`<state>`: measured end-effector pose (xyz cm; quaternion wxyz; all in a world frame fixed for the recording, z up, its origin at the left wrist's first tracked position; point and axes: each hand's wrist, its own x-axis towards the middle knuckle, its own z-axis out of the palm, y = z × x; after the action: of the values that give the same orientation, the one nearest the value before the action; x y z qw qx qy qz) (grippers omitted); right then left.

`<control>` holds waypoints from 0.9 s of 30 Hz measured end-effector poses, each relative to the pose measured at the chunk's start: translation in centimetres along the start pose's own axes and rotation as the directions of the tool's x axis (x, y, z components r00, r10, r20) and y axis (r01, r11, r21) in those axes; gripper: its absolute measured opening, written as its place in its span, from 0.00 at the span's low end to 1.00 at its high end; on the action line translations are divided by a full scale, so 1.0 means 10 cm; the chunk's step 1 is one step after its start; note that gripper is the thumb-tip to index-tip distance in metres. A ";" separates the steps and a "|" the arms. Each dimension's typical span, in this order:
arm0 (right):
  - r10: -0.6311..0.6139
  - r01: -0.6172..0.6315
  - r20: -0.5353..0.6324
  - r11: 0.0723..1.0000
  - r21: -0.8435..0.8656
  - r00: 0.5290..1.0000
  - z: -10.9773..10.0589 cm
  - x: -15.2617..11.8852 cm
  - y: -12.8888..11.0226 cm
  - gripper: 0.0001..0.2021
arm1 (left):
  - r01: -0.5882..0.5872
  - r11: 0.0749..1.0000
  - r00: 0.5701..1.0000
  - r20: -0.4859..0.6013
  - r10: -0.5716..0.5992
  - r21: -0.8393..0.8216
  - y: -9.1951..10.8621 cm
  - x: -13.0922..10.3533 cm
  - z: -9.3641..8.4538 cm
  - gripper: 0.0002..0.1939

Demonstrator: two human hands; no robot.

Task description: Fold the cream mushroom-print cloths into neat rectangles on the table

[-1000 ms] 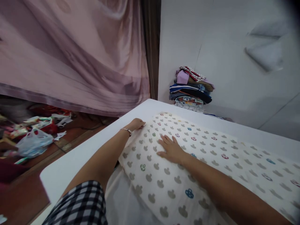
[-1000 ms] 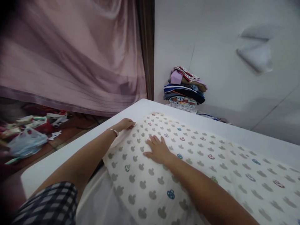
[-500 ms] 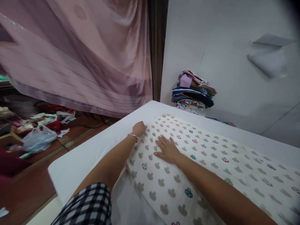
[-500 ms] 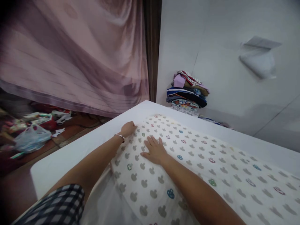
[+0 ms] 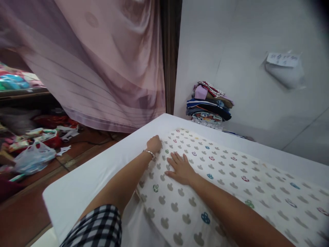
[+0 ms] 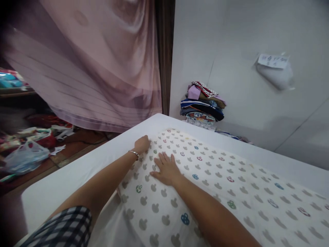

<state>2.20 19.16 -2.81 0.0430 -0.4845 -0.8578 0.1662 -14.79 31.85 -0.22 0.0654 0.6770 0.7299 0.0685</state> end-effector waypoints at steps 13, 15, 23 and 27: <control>-0.012 0.013 -0.042 1.000 0.013 0.999 0.00 -0.02 -0.01 0.38 | 0.003 0.995 0.997 -0.071 -0.010 -0.099 0.29 0.20 0.14 0.16; -0.010 0.011 -0.049 1.000 0.011 0.999 0.00 -0.03 -0.01 0.37 | 0.030 0.993 0.998 -0.057 -0.037 -0.117 0.27 0.22 0.14 0.16; -0.014 0.015 -0.044 1.000 0.018 0.999 -0.02 -0.04 -0.03 0.37 | 0.017 0.994 0.996 -0.083 -0.025 -0.104 0.17 0.23 0.19 0.13; -0.015 0.015 -0.039 1.000 0.017 0.999 -0.02 -0.04 -0.02 0.37 | -0.015 0.996 0.995 -0.104 0.006 -0.089 0.16 0.23 0.24 0.13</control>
<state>2.24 18.79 -2.56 0.0649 -0.4809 -0.8589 0.1638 -12.98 34.32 -2.26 0.0575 0.6727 0.7249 0.1366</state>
